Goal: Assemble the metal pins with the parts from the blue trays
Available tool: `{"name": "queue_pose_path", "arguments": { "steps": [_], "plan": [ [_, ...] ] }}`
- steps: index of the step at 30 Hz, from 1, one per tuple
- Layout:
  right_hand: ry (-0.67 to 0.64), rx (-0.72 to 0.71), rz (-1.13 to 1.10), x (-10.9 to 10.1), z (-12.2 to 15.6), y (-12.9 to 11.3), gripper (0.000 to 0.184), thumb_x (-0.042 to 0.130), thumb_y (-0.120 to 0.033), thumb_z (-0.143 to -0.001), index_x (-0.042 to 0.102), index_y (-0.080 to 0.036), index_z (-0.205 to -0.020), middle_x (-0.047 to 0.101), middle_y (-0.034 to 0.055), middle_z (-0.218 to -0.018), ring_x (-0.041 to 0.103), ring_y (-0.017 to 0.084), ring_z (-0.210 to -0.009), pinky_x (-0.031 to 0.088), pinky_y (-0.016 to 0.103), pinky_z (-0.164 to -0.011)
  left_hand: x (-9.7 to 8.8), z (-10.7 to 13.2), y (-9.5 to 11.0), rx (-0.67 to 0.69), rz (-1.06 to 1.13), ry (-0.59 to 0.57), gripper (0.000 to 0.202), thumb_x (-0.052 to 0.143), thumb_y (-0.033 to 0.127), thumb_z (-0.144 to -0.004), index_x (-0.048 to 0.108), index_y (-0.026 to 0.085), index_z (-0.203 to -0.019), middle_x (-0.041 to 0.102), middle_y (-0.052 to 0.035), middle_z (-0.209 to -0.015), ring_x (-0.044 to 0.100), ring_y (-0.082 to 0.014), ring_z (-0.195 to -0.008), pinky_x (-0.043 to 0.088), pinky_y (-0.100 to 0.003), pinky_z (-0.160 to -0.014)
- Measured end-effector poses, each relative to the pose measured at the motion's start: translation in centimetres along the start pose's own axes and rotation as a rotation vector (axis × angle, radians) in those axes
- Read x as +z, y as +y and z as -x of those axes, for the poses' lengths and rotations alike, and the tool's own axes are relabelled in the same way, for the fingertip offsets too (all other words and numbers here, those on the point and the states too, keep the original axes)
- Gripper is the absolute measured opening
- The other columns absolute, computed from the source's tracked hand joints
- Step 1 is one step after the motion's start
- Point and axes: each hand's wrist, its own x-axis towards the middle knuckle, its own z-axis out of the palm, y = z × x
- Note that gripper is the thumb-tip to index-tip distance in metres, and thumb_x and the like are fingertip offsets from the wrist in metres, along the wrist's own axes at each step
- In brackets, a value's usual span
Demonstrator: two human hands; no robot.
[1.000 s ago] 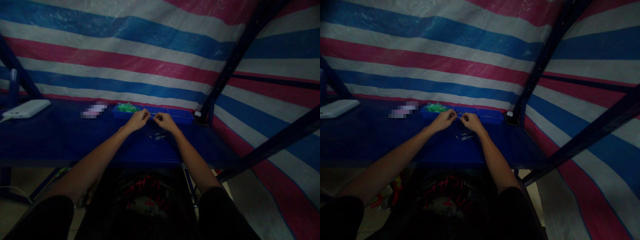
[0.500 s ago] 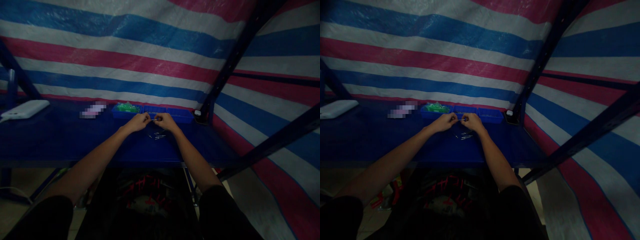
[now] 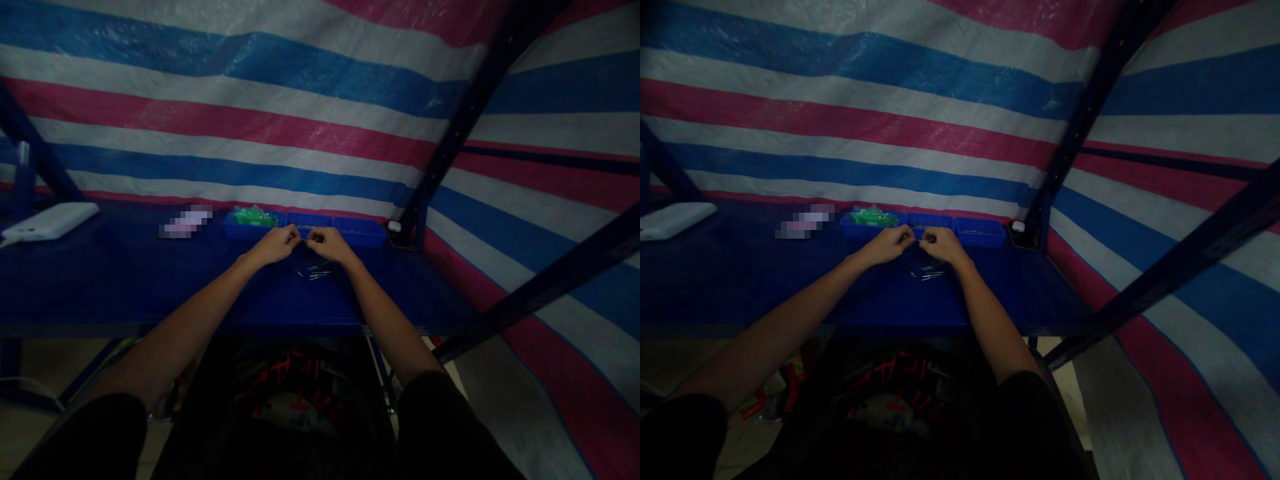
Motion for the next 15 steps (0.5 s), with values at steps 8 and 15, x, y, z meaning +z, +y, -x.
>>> {"name": "queue_pose_path", "arguments": {
  "steps": [8, 15],
  "plan": [
    [0.016, 0.002, 0.028, 0.3, -0.33, 0.29, 0.028, 0.044, -0.034, -0.083, 0.06, -0.014, -0.069, 0.052, -0.0014, -0.059, 0.044, 0.009, -0.057, 0.028, 0.022, -0.055, -0.21, 0.1, 0.13, -0.043, -0.054, 0.031, 0.022, 0.04, 0.03, -0.084, 0.057, 0.015, -0.082, 0.061, -0.0041, -0.069, 0.055, -0.0158, -0.062, 0.037, -0.026, -0.058],
    [-0.064, 0.053, -0.003, 0.45, -0.27, -0.63, 0.028, 0.042, -0.029, -0.086, 0.057, -0.014, -0.068, 0.053, -0.001, -0.059, 0.046, 0.01, -0.056, 0.03, 0.022, -0.055, -0.06, 0.06, 0.31, -0.049, -0.08, 0.059, 0.024, 0.04, 0.031, -0.085, 0.058, 0.015, -0.08, 0.062, -0.0042, -0.069, 0.056, -0.0162, -0.063, 0.037, -0.026, -0.058]
  ]
}}
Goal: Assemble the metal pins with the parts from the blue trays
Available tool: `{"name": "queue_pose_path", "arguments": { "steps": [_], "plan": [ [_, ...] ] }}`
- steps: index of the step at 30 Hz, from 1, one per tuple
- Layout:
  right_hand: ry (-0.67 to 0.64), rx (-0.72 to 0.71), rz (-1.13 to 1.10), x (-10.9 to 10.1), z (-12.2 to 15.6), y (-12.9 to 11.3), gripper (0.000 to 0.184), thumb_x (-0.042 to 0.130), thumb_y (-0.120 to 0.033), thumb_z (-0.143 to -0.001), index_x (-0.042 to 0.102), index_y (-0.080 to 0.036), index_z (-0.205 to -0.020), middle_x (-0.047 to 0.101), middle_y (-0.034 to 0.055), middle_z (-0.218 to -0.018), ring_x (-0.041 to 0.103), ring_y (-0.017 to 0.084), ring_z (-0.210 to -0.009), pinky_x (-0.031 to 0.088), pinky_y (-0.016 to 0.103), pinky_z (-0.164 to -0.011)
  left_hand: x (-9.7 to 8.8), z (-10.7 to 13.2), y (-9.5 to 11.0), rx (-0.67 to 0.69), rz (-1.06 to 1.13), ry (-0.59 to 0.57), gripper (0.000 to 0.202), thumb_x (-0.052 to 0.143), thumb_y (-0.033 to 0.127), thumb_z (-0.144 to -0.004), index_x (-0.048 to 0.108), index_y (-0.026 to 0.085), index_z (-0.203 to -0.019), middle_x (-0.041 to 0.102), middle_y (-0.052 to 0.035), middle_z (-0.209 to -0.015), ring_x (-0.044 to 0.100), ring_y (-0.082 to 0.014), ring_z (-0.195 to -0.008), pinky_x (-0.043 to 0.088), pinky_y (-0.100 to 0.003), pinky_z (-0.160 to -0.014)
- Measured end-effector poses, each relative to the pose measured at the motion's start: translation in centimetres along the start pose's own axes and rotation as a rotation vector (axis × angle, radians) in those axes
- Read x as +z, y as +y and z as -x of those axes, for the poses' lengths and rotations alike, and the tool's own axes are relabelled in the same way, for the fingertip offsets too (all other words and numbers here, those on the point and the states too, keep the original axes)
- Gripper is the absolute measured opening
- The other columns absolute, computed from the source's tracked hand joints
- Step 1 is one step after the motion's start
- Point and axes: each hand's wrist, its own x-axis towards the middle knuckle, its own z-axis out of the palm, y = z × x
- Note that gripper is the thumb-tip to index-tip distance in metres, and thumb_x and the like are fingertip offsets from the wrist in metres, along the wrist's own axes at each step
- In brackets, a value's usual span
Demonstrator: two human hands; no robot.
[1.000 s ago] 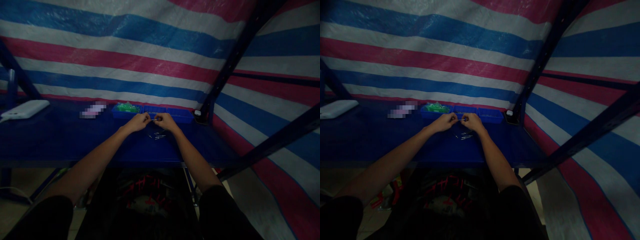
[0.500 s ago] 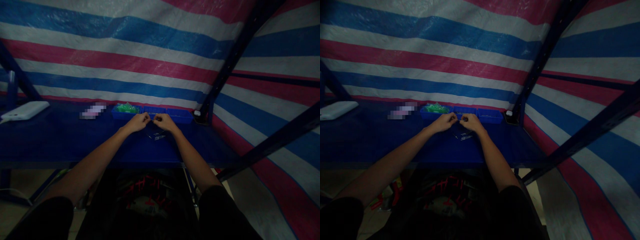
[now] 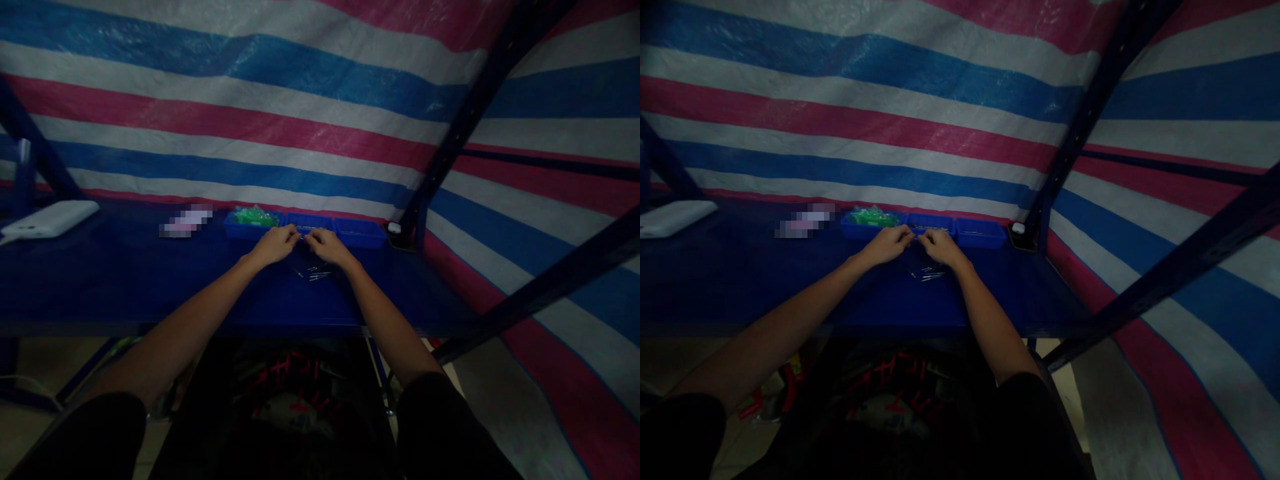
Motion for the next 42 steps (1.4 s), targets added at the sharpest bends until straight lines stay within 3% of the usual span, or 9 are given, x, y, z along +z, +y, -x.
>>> {"name": "queue_pose_path", "arguments": {
  "steps": [5, 12, 22, 34, 38, 42],
  "plan": [
    [0.009, 0.001, 0.086, -0.09, 0.08, -0.43, 0.025, 0.043, -0.022, -0.086, 0.057, -0.015, -0.067, 0.056, 0.0009, -0.058, 0.048, 0.011, -0.055, 0.03, 0.023, -0.056, 0.04, 0.08, 0.25, -0.003, 0.047, 0.008, 0.021, 0.043, 0.03, -0.084, 0.057, 0.015, -0.084, 0.062, -0.0038, -0.069, 0.056, -0.0151, -0.061, 0.037, -0.025, -0.057],
    [0.048, -0.045, 0.107, 0.13, -0.19, 0.34, 0.03, 0.04, -0.025, -0.089, 0.06, -0.015, -0.07, 0.057, 0.0015, -0.059, 0.05, 0.011, -0.056, 0.03, 0.022, -0.058, -0.02, 0.12, 0.54, 0.064, 0.16, 0.056, 0.013, 0.048, 0.022, -0.08, 0.055, 0.016, -0.09, 0.062, -0.0023, -0.071, 0.057, -0.0141, -0.064, 0.04, -0.024, -0.06],
    [0.089, -0.075, 0.047, 0.05, -0.03, -0.05, 0.025, 0.043, -0.026, -0.087, 0.06, -0.015, -0.073, 0.057, 0.0002, -0.059, 0.05, 0.011, -0.059, 0.032, 0.022, -0.061, 0.16, 0.09, 0.09, 0.002, 0.061, 0.088, 0.016, 0.045, 0.027, -0.081, 0.056, 0.016, -0.085, 0.062, -0.0043, -0.07, 0.056, -0.0154, -0.062, 0.037, -0.025, -0.056],
    [0.05, -0.021, -0.02, 0.2, -0.29, -0.01, 0.026, 0.043, -0.023, -0.086, 0.057, -0.014, -0.066, 0.051, -0.002, -0.052, 0.046, 0.01, -0.054, 0.031, 0.022, -0.056, 0.6, 0.07, 0.03, 0.014, 0.046, 0.088, 0.016, 0.043, 0.025, -0.082, 0.056, 0.016, -0.086, 0.063, -0.0046, -0.07, 0.059, -0.0171, -0.065, 0.039, -0.026, -0.058],
    [0.1, -0.01, -0.124, 0.1, -0.1, 0.15, 0.018, 0.049, -0.03, -0.082, 0.057, -0.015, -0.078, 0.048, -0.0042, -0.053, 0.044, 0.01, -0.05, 0.031, 0.022, -0.053, 0.38, 0.12, 0.18, -0.042, 0.06, 0.115, 0.016, 0.043, 0.028, -0.083, 0.054, 0.017, -0.085, 0.063, -0.0045, -0.071, 0.058, -0.0172, -0.064, 0.039, -0.026, -0.058],
    [0.156, -0.031, -0.2, -0.04, 0.01, 0.37, 0.015, 0.052, -0.026, -0.077, 0.056, -0.015, -0.086, 0.049, -0.0043, -0.057, 0.046, 0.01, -0.052, 0.033, 0.022, -0.053, 0.07, 0.15, 0.47, -0.082, 0.071, 0.139, 0.018, 0.04, 0.03, -0.085, 0.054, 0.018, -0.082, 0.063, -0.0042, -0.071, 0.057, -0.017, -0.064, 0.038, -0.027, -0.059]
  ]
}}
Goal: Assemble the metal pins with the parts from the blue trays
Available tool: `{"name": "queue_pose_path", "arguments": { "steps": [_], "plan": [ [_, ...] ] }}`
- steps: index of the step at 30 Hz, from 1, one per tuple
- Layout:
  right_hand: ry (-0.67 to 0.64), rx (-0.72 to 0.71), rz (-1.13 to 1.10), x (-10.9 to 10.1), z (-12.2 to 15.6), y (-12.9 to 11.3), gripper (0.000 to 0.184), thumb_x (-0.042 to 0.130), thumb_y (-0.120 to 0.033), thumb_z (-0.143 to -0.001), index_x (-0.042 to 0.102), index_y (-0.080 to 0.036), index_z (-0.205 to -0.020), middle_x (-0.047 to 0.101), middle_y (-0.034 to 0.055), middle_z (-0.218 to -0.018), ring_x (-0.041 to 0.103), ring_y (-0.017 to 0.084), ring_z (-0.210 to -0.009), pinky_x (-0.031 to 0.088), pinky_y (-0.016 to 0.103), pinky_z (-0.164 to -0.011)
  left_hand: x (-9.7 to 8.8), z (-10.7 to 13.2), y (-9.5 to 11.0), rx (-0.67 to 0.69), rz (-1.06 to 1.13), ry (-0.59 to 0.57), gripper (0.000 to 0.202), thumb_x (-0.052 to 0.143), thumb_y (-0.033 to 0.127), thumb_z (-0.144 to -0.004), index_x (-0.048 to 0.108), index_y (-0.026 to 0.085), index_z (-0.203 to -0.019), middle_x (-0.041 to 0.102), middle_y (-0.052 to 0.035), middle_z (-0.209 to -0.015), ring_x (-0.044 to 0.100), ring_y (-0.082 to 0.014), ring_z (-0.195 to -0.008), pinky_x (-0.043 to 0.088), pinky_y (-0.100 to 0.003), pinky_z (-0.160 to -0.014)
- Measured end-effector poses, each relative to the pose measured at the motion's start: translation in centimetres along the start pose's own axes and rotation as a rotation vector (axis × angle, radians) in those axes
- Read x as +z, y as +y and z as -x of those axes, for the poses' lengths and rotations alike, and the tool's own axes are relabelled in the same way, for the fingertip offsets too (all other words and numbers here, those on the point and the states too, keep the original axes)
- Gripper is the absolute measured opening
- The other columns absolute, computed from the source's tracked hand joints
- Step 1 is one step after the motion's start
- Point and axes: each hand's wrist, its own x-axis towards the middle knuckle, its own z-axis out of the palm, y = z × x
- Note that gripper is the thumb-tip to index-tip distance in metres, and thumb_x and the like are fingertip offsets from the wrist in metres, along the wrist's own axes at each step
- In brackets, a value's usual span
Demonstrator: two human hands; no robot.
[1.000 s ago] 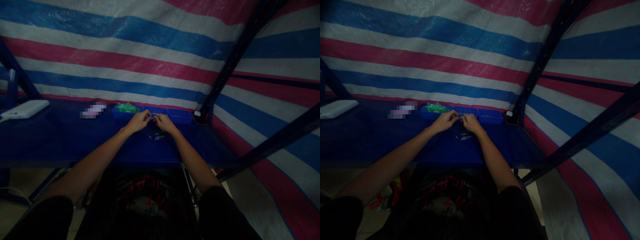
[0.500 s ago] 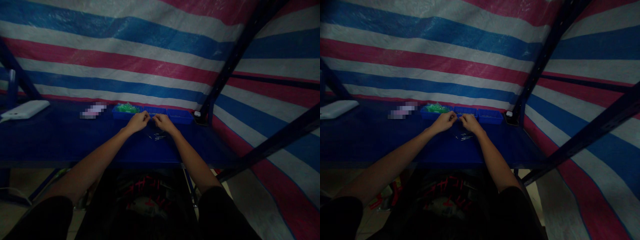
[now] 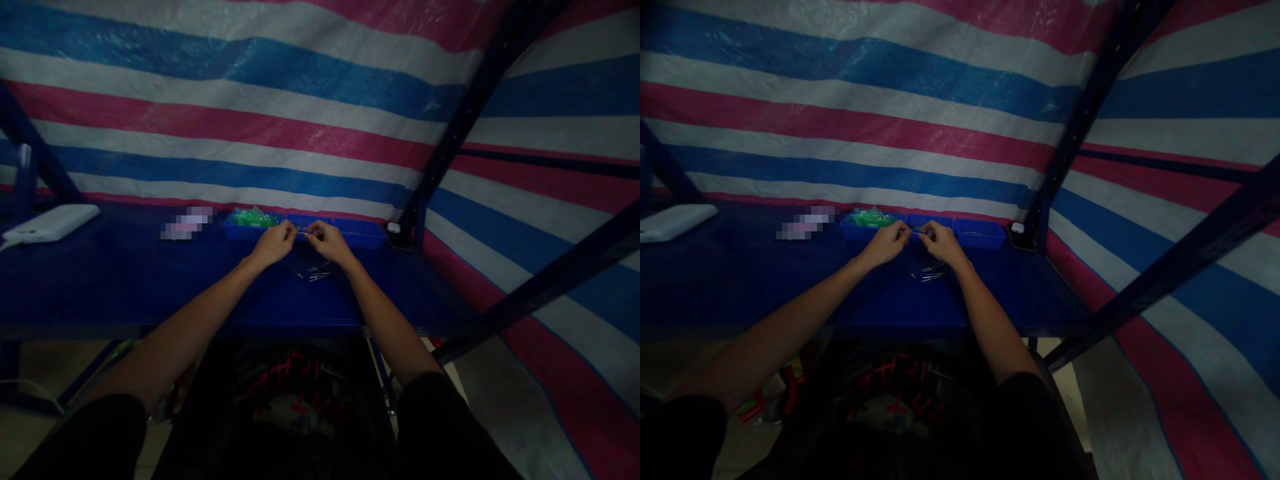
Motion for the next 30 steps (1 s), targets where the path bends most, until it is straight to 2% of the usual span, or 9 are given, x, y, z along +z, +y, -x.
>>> {"name": "queue_pose_path", "arguments": {
  "steps": [9, 16, 21, 30],
  "plan": [
    [-0.014, -0.094, 0.067, -0.09, -0.04, 0.22, 0.014, 0.049, -0.028, -0.078, 0.056, -0.016, -0.077, 0.052, -0.0024, -0.061, 0.045, 0.01, -0.057, 0.033, 0.022, -0.057, -0.55, 0.12, 0.88, 0.021, 0.039, 0.001, 0.029, 0.036, 0.032, -0.087, 0.05, 0.018, -0.065, 0.057, -0.0016, -0.059, 0.053, -0.0153, -0.057, 0.036, -0.026, -0.058],
    [-0.009, -0.083, 0.096, -0.16, -0.06, 0.15, 0.027, 0.041, -0.031, -0.083, 0.057, -0.015, -0.07, 0.05, -0.002, -0.057, 0.045, 0.01, -0.055, 0.03, 0.023, -0.054, -0.25, 0.02, 0.3, 0.073, 0.089, 0.014, 0.019, 0.044, 0.032, -0.083, 0.055, 0.017, -0.084, 0.058, -0.0004, -0.063, 0.053, -0.0141, -0.057, 0.035, -0.024, -0.054],
    [-0.032, -0.074, 0.081, -0.23, 0.14, 0.0, 0.019, 0.052, -0.031, -0.077, 0.06, -0.014, -0.08, 0.054, -0.0013, -0.061, 0.047, 0.011, -0.057, 0.034, 0.023, -0.056, -0.35, -0.01, 0.5, 0.095, 0.084, 0.048, 0.017, 0.045, 0.029, -0.081, 0.055, 0.016, -0.077, 0.058, -0.0015, -0.063, 0.052, -0.0137, -0.058, 0.035, -0.024, -0.055],
    [-0.001, -0.085, 0.029, -0.44, 0.09, 0.14, 0.022, 0.054, -0.029, -0.075, 0.059, -0.015, -0.091, 0.051, -0.003, -0.06, 0.046, 0.011, -0.056, 0.036, 0.023, -0.057, -0.45, 0.0, 0.84, 0.082, 0.059, 0.059, 0.014, 0.042, 0.024, -0.076, 0.053, 0.017, -0.069, 0.052, 0.0004, -0.058, 0.046, -0.013, -0.054, 0.031, -0.025, -0.054]
  ]
}}
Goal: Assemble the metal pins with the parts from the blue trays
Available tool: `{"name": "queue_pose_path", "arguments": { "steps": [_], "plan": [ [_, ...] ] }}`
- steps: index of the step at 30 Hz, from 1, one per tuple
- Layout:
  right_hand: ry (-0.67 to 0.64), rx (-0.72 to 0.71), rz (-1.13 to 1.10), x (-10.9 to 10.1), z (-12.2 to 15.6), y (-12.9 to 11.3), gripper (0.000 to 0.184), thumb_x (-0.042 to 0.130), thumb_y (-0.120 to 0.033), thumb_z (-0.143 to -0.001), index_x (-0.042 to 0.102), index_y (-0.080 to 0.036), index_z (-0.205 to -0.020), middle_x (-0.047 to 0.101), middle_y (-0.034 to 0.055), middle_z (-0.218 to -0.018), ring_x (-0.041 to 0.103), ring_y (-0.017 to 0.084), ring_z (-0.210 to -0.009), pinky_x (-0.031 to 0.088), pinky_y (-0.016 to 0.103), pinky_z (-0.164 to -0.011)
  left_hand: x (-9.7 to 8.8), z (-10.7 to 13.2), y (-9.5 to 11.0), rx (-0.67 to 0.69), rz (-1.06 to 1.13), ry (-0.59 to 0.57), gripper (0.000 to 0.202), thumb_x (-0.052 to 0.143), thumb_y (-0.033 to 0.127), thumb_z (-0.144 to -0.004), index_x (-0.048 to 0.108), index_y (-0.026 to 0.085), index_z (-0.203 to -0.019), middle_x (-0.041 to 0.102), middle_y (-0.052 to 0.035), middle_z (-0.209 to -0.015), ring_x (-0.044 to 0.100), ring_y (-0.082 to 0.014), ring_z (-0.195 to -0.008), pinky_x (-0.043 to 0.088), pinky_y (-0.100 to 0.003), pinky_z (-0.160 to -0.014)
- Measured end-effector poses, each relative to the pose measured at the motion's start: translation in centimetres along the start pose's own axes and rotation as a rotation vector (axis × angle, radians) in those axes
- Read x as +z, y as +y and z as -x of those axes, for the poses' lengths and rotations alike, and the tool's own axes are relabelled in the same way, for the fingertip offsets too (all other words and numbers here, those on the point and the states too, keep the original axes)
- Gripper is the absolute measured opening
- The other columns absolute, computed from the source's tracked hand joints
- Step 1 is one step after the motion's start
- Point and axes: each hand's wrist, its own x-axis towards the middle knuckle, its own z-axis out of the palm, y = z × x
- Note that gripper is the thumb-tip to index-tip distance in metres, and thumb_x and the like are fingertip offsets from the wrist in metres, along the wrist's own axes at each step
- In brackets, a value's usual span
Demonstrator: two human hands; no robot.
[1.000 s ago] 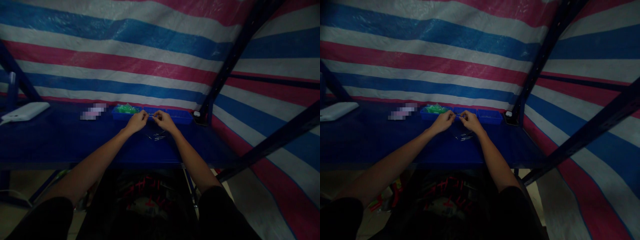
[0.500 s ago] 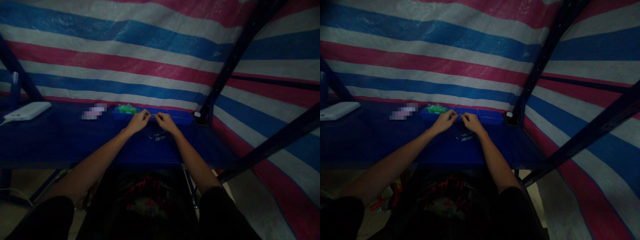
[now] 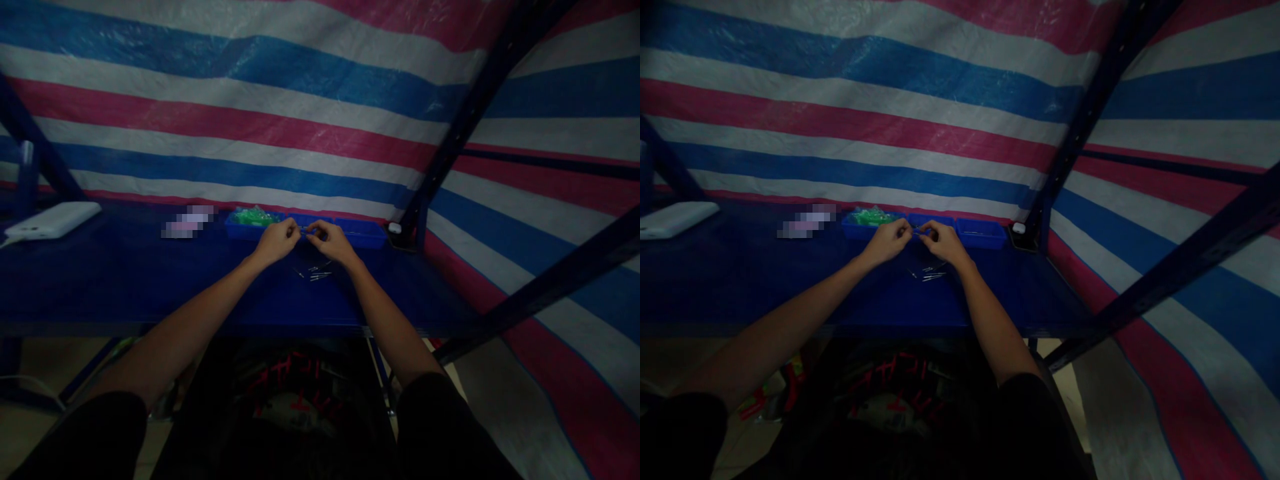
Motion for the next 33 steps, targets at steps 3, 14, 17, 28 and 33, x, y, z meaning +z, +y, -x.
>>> {"name": "queue_pose_path", "arguments": {
  "steps": [3, 14, 17, 28, 33],
  "plan": [
    [-0.026, -0.019, 0.002, 0.1, 0.1, -0.2, 0.021, 0.055, -0.027, -0.074, 0.059, -0.016, -0.09, 0.049, -0.0041, -0.058, 0.045, 0.011, -0.056, 0.037, 0.024, -0.059, 0.0, 0.0, 0.0, -0.011, -0.032, 0.012, 0.015, 0.041, 0.024, -0.075, 0.054, 0.017, -0.07, 0.052, -0.0001, -0.059, 0.046, -0.0136, -0.054, 0.03, -0.025, -0.054],
    [-0.006, -0.038, 0.035, -0.1, 0.0, -0.7, 0.019, 0.053, -0.028, -0.077, 0.06, -0.016, -0.09, 0.052, -0.003, -0.06, 0.046, 0.011, -0.058, 0.036, 0.023, -0.059, -0.4, 0.1, 0.8, 0.006, -0.001, 0.049, 0.018, 0.039, 0.024, -0.076, 0.052, 0.016, -0.066, 0.049, 0.0013, -0.056, 0.041, -0.0118, -0.053, 0.029, -0.024, -0.054],
    [0.026, -0.038, 0.045, -0.1, 0.0, -0.8, 0.022, 0.05, -0.034, -0.08, 0.061, -0.017, -0.089, 0.054, -0.0021, -0.062, 0.045, 0.01, -0.057, 0.034, 0.023, -0.058, -0.5, 0.1, 0.9, 0.019, 0.029, 0.063, 0.022, 0.038, 0.026, -0.079, 0.051, 0.016, -0.064, 0.047, 0.0024, -0.055, 0.04, -0.0107, -0.052, 0.029, -0.023, -0.053],
    [0.199, 0.041, -0.066, -1.3, 0.0, -1.3, 0.034, 0.043, -0.036, -0.081, 0.037, -0.019, -0.051, 0.034, -0.0044, -0.05, 0.034, 0.009, -0.05, 0.026, 0.024, -0.052, -0.4, 0.3, 0.6, 0.036, 0.017, -0.166, 0.051, 0.03, 0.044, -0.087, 0.058, 0.016, -0.055, 0.053, -0.0005, -0.048, 0.05, -0.0124, -0.05, 0.033, -0.024, -0.053],
    [0.455, 0.092, -0.009, -3.1, 0.0, -0.2, 0.025, 0.041, -0.031, -0.08, 0.04, -0.02, -0.058, 0.039, -0.003, -0.053, 0.038, 0.011, -0.053, 0.031, 0.023, -0.053, 0.1, 0.4, 0.4, 0.087, -0.011, -0.276, 0.029, 0.043, 0.036, -0.082, 0.064, 0.018, -0.074, 0.057, -0.0003, -0.055, 0.051, -0.0129, -0.052, 0.034, -0.024, -0.053]
  ]
}}
